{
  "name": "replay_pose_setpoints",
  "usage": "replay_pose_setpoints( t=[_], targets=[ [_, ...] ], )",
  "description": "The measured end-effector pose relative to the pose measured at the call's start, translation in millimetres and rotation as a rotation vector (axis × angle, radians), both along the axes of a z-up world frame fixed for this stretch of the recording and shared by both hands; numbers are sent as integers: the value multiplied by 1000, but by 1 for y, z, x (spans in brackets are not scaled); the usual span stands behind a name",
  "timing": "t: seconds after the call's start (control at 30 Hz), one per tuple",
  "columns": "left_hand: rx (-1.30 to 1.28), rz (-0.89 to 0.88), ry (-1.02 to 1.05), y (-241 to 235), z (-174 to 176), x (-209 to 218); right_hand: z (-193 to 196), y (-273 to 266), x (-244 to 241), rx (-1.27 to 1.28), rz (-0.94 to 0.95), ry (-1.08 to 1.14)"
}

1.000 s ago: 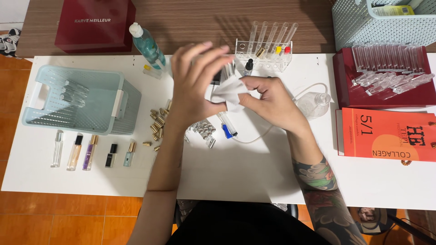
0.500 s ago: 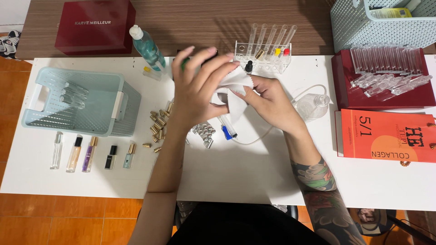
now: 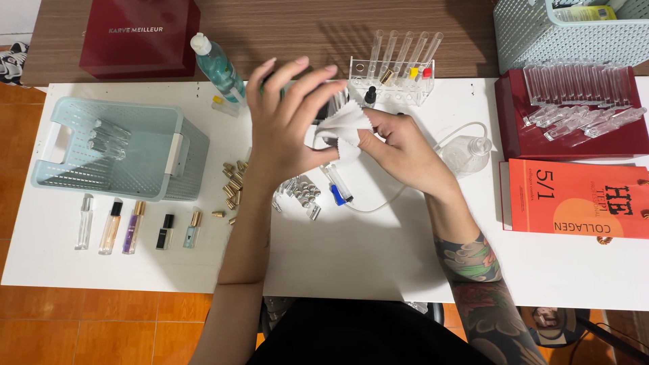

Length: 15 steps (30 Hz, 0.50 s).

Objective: Clean and prepare small glass perfume vials using a cloth and syringe.

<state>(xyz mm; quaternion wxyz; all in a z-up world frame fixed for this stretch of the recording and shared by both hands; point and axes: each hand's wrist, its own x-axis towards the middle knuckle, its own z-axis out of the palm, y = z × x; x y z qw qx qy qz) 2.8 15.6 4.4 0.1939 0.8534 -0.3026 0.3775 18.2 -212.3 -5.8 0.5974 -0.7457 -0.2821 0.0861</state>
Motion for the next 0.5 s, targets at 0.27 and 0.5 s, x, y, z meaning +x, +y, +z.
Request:
replay_pose_setpoints(
  t=[0.27,0.5],
  targets=[
    [-64,-81,77,-5,3,-1,-3,-1,3,98,133,17],
    [-39,-88,47,-6,-1,-1,-21,-1,4,37,-62,117]
  ],
)
